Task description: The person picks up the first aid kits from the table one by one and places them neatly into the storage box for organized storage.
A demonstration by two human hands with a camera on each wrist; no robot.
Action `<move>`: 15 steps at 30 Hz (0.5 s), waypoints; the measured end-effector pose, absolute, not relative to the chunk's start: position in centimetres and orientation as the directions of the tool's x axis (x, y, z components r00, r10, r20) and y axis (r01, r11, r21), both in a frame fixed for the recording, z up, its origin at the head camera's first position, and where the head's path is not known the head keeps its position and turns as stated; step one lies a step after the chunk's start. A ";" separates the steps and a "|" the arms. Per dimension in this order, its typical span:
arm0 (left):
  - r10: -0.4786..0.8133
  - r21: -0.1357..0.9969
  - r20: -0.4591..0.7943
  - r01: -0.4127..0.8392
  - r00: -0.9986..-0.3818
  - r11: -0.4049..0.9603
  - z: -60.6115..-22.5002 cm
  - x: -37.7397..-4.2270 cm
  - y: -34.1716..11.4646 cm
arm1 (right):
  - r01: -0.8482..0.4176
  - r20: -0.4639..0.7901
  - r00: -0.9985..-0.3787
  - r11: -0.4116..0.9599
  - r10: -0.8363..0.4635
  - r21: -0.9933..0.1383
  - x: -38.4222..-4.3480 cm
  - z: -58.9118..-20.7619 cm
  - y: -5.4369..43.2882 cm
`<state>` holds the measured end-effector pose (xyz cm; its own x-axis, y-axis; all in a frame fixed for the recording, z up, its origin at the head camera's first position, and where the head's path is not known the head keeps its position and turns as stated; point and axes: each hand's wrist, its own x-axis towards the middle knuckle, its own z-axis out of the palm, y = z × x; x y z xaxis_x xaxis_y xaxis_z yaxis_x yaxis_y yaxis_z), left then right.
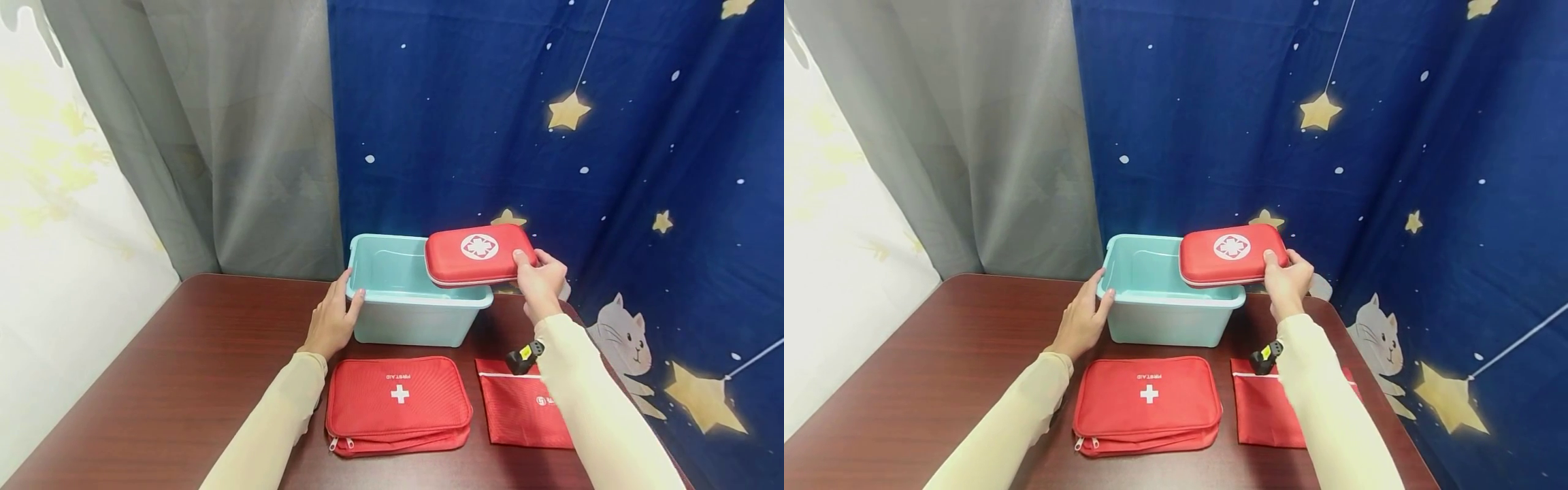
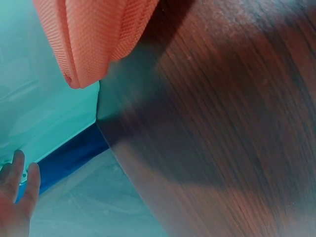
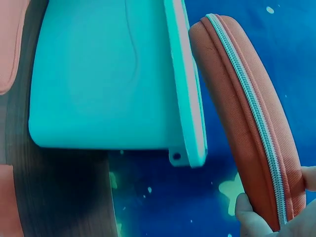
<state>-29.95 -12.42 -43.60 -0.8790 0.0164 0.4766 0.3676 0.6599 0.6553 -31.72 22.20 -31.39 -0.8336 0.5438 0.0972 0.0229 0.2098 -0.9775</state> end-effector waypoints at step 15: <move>0.003 0.661 0.474 0.358 -0.880 0.659 -43.4 -29.9 -12.2 | 0.001 0.112 -0.874 0.233 0.472 -0.972 -32.1 -32.1 18.9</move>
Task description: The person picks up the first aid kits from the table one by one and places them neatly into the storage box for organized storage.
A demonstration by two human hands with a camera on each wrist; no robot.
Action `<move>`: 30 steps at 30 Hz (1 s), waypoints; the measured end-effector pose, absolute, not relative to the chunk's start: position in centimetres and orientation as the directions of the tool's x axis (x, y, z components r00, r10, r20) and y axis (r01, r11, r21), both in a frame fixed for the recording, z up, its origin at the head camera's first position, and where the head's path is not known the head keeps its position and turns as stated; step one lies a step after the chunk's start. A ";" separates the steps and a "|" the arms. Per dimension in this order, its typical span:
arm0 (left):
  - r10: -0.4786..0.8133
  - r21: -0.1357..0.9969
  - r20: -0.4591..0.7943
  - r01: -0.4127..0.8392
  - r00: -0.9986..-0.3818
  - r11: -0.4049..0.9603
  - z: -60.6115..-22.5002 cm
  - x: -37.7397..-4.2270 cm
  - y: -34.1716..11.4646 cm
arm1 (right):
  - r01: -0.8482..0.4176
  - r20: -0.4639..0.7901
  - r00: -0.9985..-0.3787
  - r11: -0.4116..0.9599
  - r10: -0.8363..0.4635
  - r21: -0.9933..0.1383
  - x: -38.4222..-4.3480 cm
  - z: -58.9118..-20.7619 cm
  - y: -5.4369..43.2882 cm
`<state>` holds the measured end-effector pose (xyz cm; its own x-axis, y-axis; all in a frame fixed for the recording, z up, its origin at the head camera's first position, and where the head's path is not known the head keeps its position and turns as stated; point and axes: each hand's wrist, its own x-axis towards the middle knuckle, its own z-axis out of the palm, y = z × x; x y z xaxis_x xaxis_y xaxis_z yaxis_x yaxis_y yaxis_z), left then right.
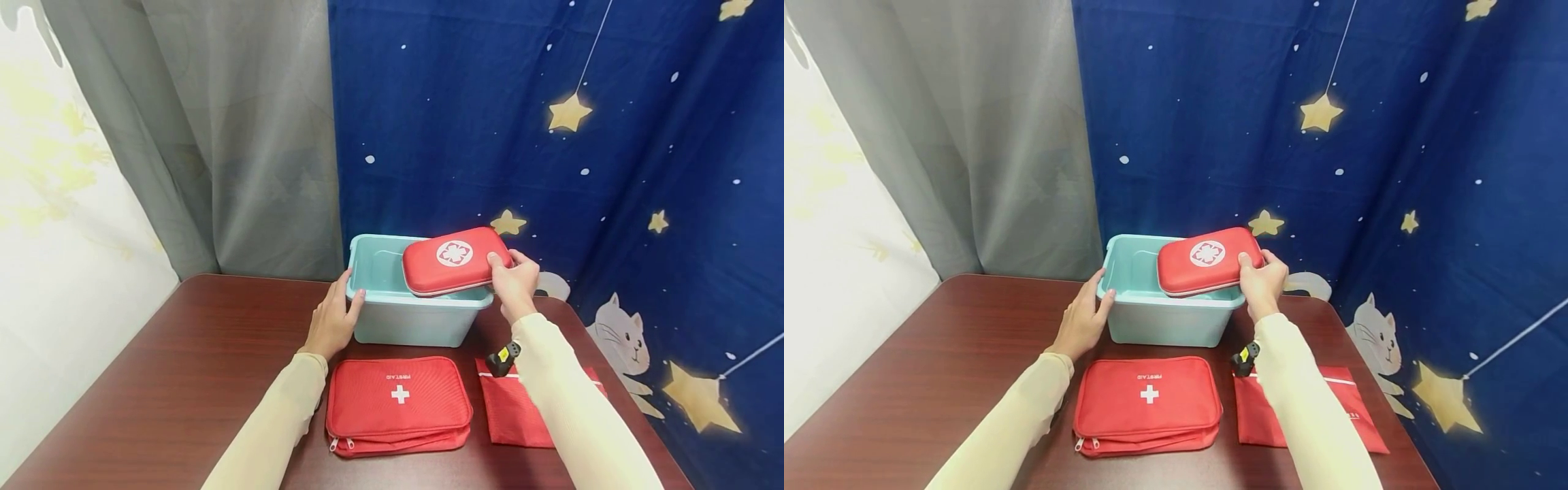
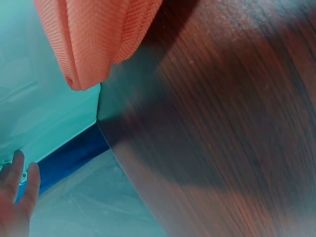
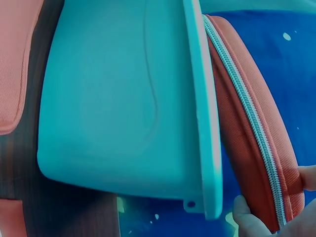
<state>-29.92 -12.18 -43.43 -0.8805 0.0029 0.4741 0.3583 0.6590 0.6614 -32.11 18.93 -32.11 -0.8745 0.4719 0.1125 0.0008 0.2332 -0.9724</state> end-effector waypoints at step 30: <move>-0.001 0.676 0.470 0.359 -0.883 0.643 -43.5 -29.7 -12.1 | 0.015 0.159 -0.886 0.369 0.436 -0.929 -32.2 -33.6 14.9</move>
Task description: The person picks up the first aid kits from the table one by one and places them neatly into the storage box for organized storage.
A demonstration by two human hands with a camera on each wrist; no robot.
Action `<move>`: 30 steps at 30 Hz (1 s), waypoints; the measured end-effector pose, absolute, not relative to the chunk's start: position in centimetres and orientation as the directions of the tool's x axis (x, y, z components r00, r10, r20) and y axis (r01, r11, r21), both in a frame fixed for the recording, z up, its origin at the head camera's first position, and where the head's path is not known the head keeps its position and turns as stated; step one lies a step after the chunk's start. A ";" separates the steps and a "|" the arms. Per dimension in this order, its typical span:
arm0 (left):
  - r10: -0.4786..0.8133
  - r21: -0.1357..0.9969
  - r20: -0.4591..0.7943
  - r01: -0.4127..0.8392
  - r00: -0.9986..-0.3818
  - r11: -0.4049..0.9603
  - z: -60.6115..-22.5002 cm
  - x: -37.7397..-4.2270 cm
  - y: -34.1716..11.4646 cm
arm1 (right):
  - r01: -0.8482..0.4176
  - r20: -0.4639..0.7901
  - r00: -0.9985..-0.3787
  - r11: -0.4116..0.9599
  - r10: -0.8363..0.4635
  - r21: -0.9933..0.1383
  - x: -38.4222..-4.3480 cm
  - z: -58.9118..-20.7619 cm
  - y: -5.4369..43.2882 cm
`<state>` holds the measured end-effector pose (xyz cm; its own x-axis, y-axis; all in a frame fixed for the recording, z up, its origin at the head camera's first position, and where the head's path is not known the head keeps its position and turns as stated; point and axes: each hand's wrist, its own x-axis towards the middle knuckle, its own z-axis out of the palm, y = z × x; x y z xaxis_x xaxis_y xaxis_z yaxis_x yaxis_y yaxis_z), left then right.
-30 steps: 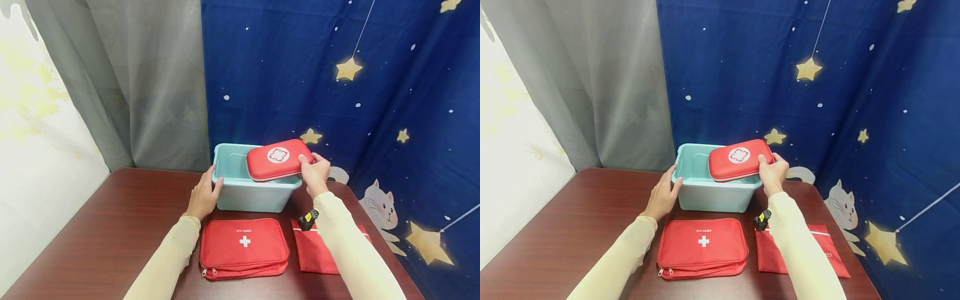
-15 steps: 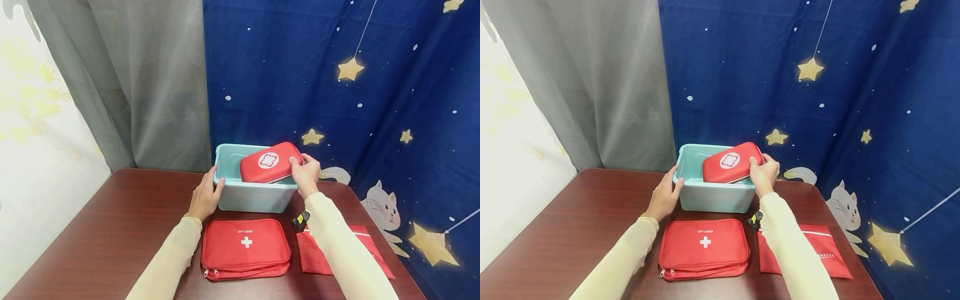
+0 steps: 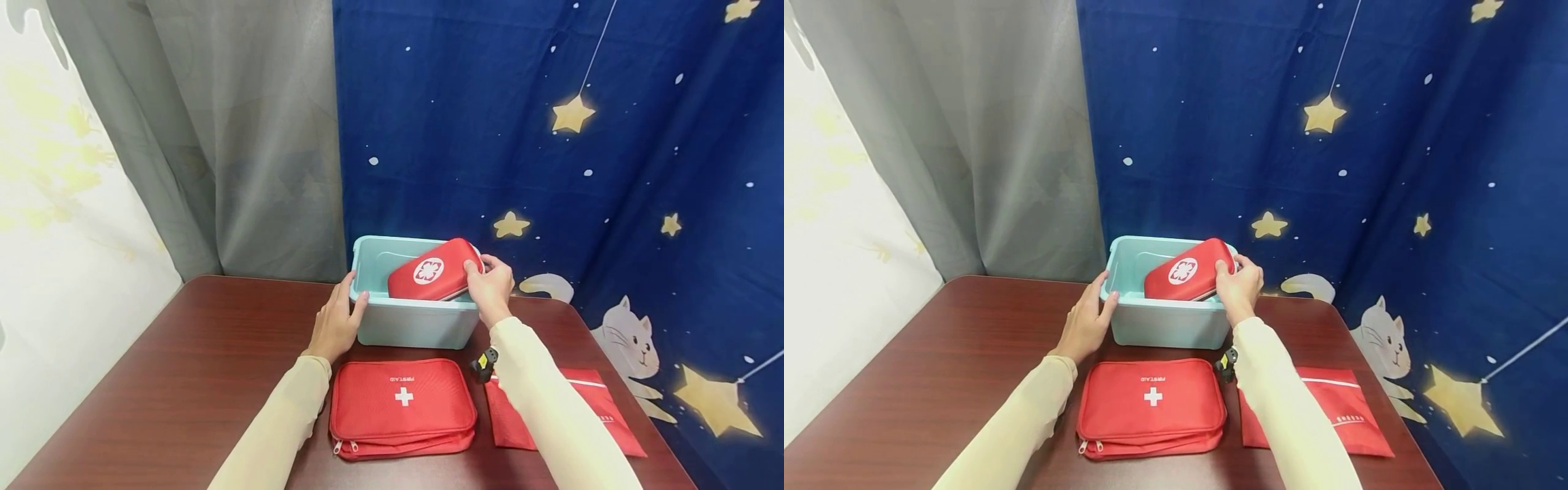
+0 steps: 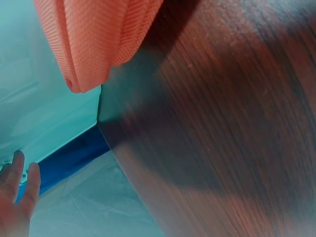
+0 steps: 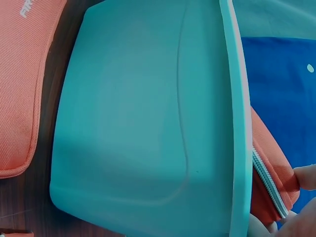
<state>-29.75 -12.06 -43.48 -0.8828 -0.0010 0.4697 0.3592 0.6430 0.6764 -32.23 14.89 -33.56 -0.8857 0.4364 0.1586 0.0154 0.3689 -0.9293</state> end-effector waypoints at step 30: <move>-0.004 0.701 0.477 0.377 -0.879 0.605 -43.5 -30.1 -12.2 | -0.048 0.258 -0.847 0.417 0.464 -0.908 -31.8 -33.1 19.9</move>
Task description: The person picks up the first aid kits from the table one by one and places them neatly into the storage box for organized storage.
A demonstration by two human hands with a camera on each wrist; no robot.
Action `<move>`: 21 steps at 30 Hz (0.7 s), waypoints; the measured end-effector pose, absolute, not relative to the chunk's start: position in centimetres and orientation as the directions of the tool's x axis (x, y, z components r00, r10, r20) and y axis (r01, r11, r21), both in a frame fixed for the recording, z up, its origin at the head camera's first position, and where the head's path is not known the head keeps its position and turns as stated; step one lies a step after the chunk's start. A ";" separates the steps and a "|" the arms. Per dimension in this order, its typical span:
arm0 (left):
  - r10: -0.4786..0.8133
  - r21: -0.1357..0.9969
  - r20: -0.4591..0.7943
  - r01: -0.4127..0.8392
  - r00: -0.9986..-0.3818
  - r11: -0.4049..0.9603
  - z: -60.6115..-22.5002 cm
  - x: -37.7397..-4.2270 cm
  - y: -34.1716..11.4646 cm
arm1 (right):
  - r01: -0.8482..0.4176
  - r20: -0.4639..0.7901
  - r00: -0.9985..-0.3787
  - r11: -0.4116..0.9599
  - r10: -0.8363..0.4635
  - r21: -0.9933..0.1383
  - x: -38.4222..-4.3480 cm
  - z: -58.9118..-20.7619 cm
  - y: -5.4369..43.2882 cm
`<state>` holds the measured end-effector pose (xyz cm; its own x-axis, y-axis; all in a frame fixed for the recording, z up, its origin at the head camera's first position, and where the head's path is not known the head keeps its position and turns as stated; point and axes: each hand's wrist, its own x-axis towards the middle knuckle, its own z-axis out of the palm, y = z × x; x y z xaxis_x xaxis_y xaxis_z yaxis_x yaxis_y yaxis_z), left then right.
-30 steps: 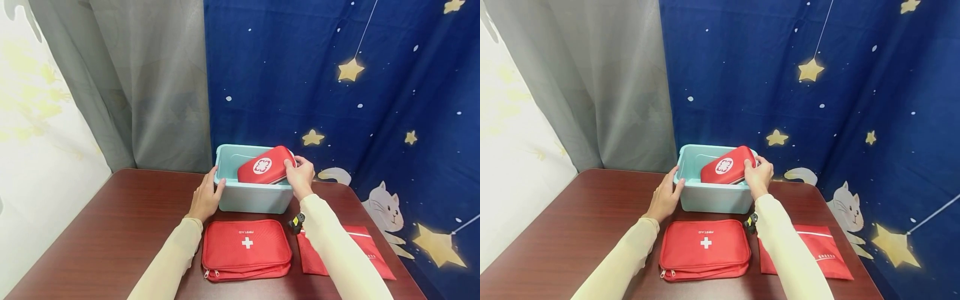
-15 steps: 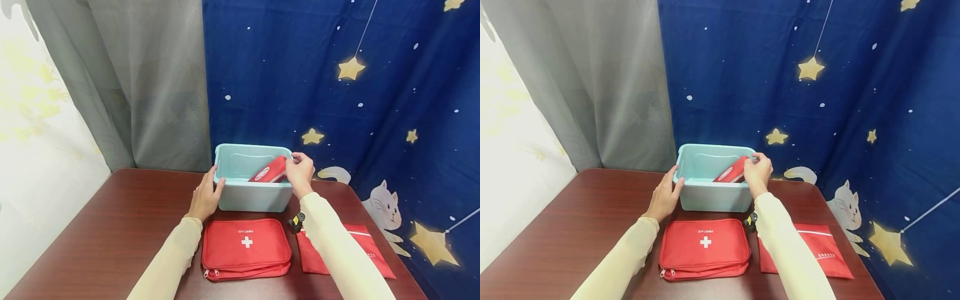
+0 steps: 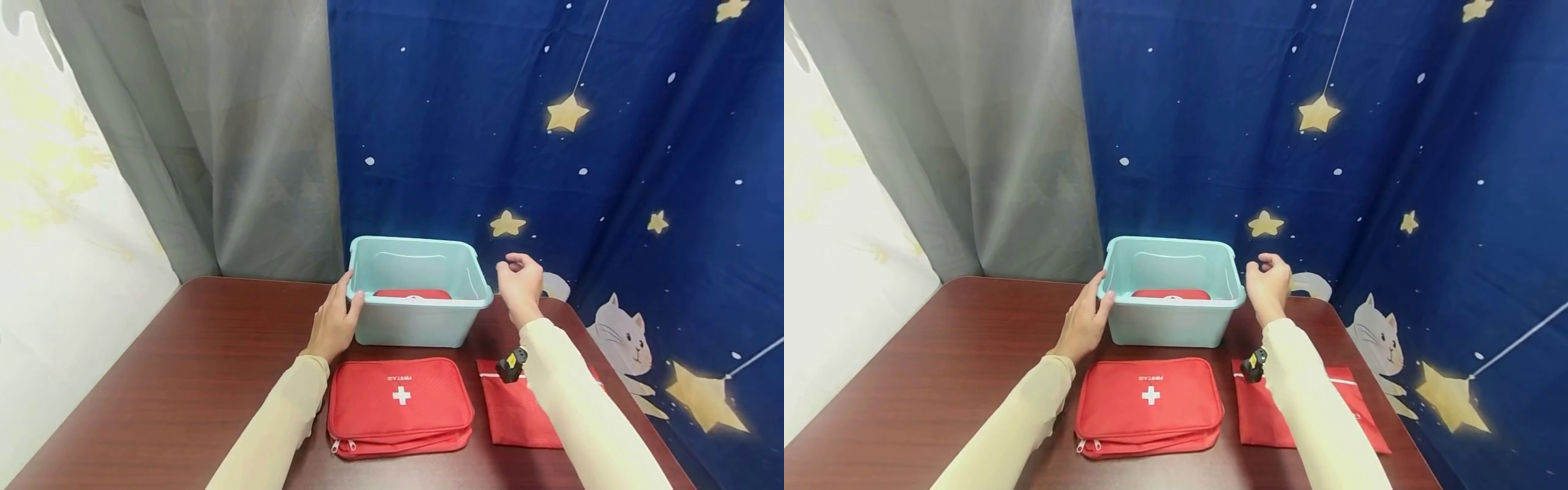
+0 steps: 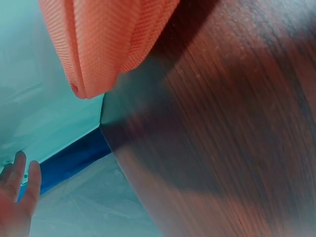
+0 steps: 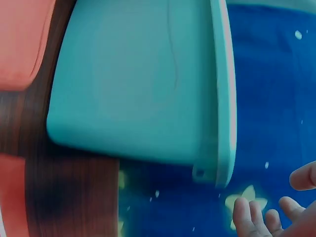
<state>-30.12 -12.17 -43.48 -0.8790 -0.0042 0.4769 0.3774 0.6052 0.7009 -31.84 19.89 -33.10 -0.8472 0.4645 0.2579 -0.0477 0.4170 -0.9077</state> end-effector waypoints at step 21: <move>0.003 0.713 0.484 0.396 -0.875 0.579 -44.2 -30.3 -12.2 | 0.103 0.181 -0.856 0.504 0.483 -0.857 -30.5 -37.5 27.0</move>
